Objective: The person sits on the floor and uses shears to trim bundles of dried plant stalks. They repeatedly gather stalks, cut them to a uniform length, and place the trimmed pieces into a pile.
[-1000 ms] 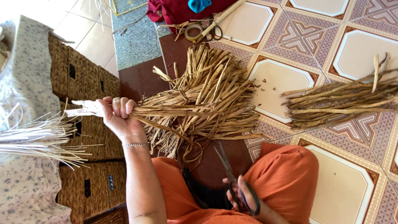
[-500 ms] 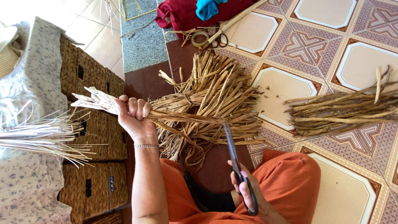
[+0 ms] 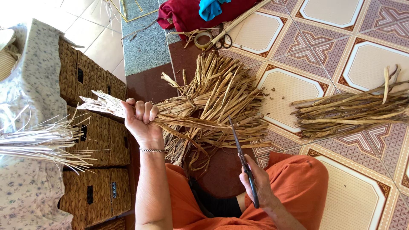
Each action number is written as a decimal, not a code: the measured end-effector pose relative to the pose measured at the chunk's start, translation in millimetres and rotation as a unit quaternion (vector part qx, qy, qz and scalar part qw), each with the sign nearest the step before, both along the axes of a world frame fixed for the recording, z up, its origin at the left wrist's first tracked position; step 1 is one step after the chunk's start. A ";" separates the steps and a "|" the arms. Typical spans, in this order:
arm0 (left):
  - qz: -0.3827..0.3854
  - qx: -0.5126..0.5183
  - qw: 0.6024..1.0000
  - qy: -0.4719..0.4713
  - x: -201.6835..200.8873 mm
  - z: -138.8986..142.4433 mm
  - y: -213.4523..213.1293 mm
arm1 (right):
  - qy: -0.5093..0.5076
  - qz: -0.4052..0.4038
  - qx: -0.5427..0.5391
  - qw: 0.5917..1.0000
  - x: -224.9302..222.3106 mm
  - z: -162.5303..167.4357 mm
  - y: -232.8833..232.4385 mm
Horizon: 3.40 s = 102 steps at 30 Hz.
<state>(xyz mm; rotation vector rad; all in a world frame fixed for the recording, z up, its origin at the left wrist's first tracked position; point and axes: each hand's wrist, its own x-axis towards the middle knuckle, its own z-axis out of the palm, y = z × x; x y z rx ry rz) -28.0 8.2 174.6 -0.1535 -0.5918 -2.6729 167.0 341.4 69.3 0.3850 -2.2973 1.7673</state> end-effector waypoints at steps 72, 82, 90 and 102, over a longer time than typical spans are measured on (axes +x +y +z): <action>0.151 0.098 0.971 -0.155 -13.3 -21.7 -17.1 | -0.235 0.177 -0.382 0.876 -29.2 -45.8 33.4; 0.123 0.116 0.975 -0.146 -12.7 -18.2 -9.9 | -0.303 0.248 -0.372 0.842 -22.5 -68.5 28.1; 0.043 0.148 0.978 -0.139 -10.3 -16.3 -1.1 | -0.321 0.230 -0.383 0.835 -62.8 -64.2 13.1; 0.087 0.085 0.978 -0.172 -13.0 -22.8 5.2 | -0.252 0.075 -0.284 0.922 -58.5 -60.3 16.3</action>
